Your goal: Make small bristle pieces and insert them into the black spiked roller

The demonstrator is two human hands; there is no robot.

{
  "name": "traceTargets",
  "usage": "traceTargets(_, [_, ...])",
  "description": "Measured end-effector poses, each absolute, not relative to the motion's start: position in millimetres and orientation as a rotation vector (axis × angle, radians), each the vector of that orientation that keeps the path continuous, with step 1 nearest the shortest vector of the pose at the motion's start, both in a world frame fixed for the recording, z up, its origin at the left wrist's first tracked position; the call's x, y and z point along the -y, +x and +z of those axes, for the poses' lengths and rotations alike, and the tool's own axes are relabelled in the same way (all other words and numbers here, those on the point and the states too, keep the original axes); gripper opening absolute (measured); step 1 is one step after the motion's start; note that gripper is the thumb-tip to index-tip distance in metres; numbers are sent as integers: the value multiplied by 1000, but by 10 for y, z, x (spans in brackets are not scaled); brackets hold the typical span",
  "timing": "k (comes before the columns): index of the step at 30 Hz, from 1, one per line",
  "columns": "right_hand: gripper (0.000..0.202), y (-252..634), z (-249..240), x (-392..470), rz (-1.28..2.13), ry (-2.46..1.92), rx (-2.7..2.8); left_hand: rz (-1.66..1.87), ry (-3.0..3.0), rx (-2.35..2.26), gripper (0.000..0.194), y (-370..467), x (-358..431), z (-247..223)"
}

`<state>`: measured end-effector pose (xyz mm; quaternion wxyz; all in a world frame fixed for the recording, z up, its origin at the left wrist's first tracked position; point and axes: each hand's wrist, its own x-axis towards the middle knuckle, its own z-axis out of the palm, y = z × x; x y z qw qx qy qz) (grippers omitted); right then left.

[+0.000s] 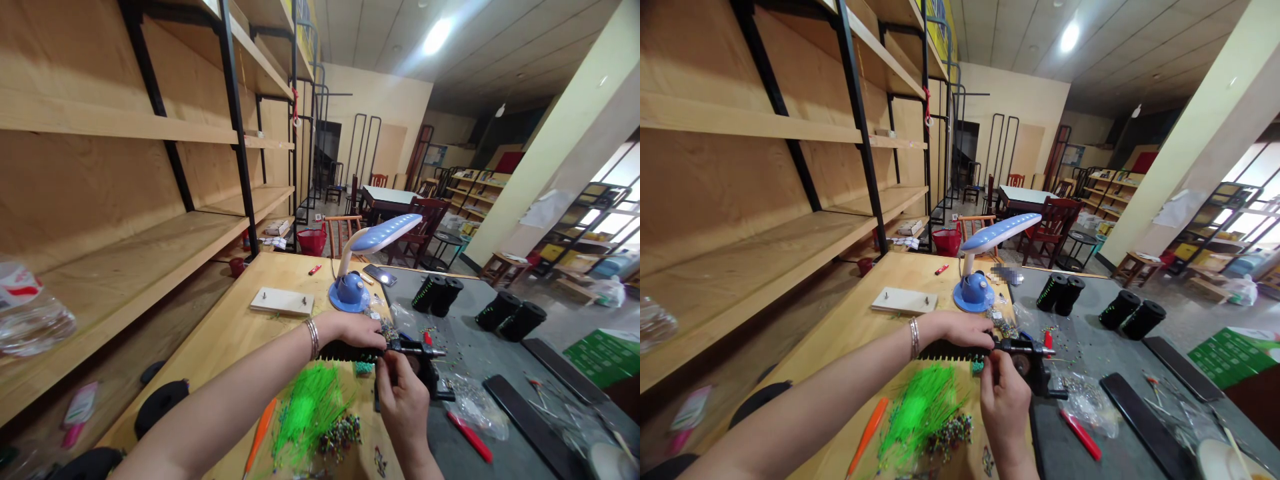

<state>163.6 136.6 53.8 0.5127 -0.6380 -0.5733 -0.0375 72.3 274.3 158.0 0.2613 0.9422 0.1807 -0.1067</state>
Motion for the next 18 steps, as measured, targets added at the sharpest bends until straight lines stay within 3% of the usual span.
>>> traceTargets(6, [18,1584,475,-1376,-87,-1508,1314,-298,2547,-508,36,744,-2763,1546])
traceTargets(12, [17,1542,430,-1390,-77,-1461,1335,-286,2543,-515,49,734,-2757,1534])
traceTargets(18, [18,1523,370,-1323,-4,-1434,1317,-290,2542,-522,44,721,-2757,1529])
